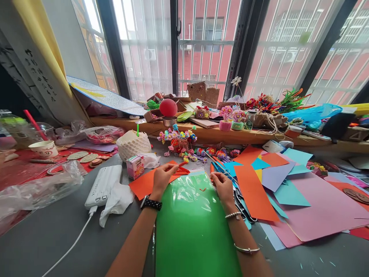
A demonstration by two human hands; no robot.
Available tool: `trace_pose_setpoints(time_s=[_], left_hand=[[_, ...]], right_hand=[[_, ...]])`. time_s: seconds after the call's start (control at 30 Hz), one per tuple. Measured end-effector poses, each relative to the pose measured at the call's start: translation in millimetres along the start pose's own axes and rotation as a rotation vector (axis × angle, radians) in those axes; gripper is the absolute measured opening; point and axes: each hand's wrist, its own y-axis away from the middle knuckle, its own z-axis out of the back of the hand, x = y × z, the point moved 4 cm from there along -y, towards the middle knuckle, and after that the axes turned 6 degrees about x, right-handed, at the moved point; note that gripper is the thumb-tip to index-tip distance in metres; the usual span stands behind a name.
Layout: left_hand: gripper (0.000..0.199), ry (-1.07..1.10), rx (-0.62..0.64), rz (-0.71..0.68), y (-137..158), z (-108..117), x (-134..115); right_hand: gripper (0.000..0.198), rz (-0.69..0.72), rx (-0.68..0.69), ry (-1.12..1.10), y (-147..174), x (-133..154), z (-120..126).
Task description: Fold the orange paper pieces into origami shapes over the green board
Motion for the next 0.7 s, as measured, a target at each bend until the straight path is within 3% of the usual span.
trace_pose_setpoints(time_s=[0.13, 0.23, 0.33, 0.47, 0.6, 0.7], left_hand=[[0.023, -0.235, -0.252, 0.038, -3.8, 17.5, 9.4], [0.027, -0.475, -0.382, -0.109, -4.2, 15.3, 8.4], [0.031, -0.58, -0.439, -0.265, -2.4, 8.7, 5.9], [0.024, -0.567, -0.352, -0.373, -1.5, 1.5, 4.2], [0.021, -0.556, -0.17, -0.379, -1.1, -6.7, 3.3], [0.027, -0.569, 0.018, -0.361, 1.9, -16.5, 1.7]], right_hand=[[0.032, 0.042, -0.105, 0.097, 1.1, 7.3, 6.4], [0.032, 0.083, -0.231, 0.315, 2.0, 15.6, 14.6], [0.036, 0.086, -0.323, 0.669, 2.4, 21.9, 23.1], [0.045, -0.119, -0.32, 1.01, 3.0, 17.9, 34.2], [0.052, -0.356, -0.206, 1.092, 3.1, 3.9, 39.2], [0.063, -0.42, -0.175, 1.108, 2.5, -4.2, 38.5]])
